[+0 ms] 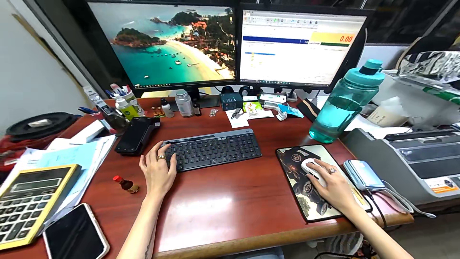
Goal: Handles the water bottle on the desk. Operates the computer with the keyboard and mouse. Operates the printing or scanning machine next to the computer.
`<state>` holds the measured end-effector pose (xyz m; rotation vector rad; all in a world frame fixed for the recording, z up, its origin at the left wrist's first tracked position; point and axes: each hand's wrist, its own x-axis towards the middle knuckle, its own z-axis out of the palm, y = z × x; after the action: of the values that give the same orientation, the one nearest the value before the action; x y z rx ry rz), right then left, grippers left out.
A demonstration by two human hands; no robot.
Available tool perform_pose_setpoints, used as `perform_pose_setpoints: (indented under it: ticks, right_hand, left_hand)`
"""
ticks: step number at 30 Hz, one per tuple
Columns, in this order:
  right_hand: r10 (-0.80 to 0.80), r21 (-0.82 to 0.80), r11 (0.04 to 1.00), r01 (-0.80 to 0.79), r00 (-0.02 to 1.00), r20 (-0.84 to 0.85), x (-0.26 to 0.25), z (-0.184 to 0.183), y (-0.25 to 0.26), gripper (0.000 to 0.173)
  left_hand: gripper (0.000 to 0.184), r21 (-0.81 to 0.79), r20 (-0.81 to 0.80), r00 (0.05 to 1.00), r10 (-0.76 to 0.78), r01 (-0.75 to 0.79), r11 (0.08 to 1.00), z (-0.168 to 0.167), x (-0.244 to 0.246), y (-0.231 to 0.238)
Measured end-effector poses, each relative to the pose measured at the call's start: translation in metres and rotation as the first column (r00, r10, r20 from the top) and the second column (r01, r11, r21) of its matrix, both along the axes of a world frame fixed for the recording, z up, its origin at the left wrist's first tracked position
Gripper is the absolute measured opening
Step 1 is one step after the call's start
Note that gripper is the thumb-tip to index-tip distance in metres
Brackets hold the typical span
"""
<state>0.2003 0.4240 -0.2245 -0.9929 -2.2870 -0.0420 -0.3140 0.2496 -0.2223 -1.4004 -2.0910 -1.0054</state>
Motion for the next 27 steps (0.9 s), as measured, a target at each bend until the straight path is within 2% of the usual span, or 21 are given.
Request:
perform_pose_setpoints:
  ticks: [27]
  right_hand:
    - [-0.014,-0.018,1.0,0.015,0.999,0.046,0.0018,-0.0007,-0.0035,0.044]
  left_hand:
    - [0.047,0.013,-0.016,1.0,-0.012,0.012,1.0,0.0023,0.002,-0.0056]
